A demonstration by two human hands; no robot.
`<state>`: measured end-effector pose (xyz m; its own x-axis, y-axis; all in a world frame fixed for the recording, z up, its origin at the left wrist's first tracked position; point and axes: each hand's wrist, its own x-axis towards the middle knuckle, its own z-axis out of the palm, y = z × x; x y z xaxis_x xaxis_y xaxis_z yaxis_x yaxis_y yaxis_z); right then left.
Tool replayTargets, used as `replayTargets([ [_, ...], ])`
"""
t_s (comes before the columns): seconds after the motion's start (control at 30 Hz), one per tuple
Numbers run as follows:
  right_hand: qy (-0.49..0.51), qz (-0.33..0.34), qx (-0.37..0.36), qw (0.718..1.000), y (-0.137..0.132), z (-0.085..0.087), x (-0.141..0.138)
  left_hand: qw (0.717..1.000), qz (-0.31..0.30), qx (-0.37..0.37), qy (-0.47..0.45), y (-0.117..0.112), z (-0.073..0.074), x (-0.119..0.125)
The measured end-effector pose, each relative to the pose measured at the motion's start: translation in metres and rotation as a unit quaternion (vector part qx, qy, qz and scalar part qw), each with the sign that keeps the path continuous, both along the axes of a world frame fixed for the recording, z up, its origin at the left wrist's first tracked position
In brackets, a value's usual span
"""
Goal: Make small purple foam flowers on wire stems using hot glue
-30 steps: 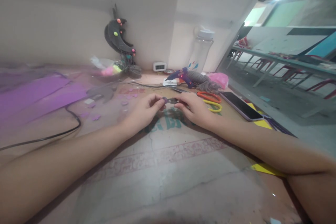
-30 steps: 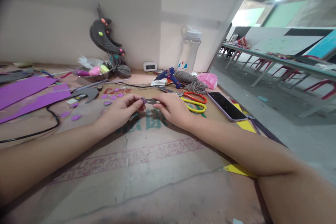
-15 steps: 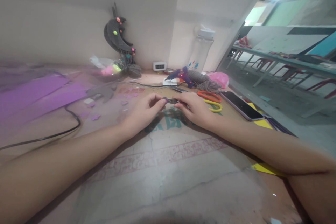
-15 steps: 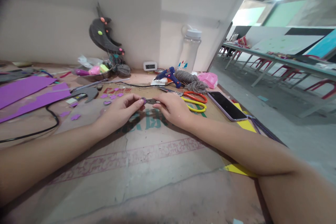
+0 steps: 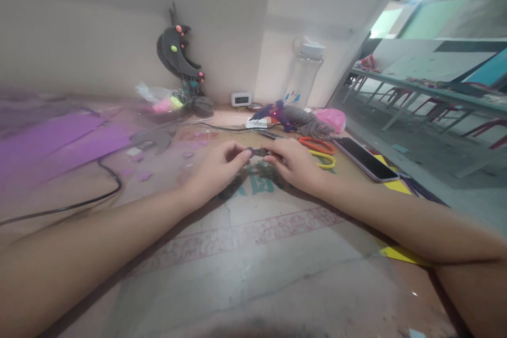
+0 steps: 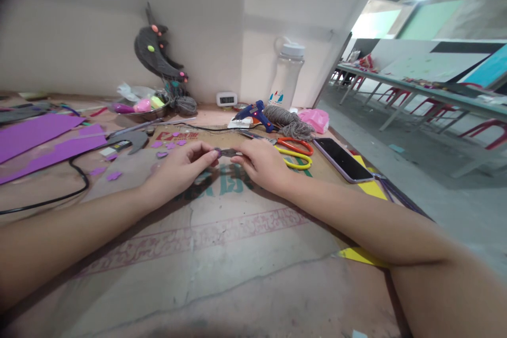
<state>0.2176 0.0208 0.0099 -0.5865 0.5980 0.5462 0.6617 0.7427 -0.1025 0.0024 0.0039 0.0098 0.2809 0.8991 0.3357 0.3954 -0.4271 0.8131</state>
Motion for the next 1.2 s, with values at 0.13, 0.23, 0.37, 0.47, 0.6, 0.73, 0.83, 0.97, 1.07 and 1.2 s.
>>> replayTargets([
  [0.13, -0.005, 0.0, 0.007, 1.0, 0.0008, -0.0004, 0.0004, 1.0, -0.003, -0.017, -0.007, 0.0011, -0.0004, -0.0003],
  [0.23, -0.004, 0.004, 0.009, 1.0, 0.0015, -0.0006, 0.0006, 0.999, -0.011, -0.027, -0.015, 0.0016, 0.0, -0.0002],
  [0.37, -0.004, 0.0, 0.006, 1.0, 0.0022, -0.0006, 0.0005, 0.998, -0.013, -0.053, -0.023, 0.0017, 0.0012, 0.0003],
  [0.47, 0.0, -0.006, 0.003, 1.0, 0.0018, -0.0005, 0.0001, 0.997, -0.018, -0.063, -0.035, 0.0017, 0.0019, 0.0009],
  [0.6, 0.014, -0.008, -0.006, 1.0, 0.0001, -0.0001, -0.0004, 0.996, -0.017, -0.076, -0.042, 0.0014, 0.0021, 0.0012],
  [0.73, 0.036, -0.008, -0.016, 0.999, -0.0002, -0.0001, -0.0004, 0.997, -0.012, -0.072, -0.04, 0.0025, 0.0006, 0.0001],
  [0.83, 0.031, -0.006, -0.018, 0.999, 0.0007, -0.0007, -0.0002, 0.997, -0.013, -0.068, -0.043, 0.0043, -0.0011, -0.0009],
  [0.97, 0.02, -0.006, -0.005, 1.0, 0.0018, -0.0019, 0.0, 0.996, -0.018, -0.068, -0.054, 0.0063, -0.003, -0.0013],
  [1.07, 0.017, -0.005, -0.001, 1.0, 0.002, -0.0021, 0.0002, 0.995, -0.029, -0.071, -0.064, 0.0079, -0.0045, -0.0015],
  [1.2, 0.012, 0.002, -0.006, 1.0, 0.0018, -0.0014, 0.0002, 0.994, -0.037, -0.076, -0.066, 0.0096, -0.0056, -0.0019],
])
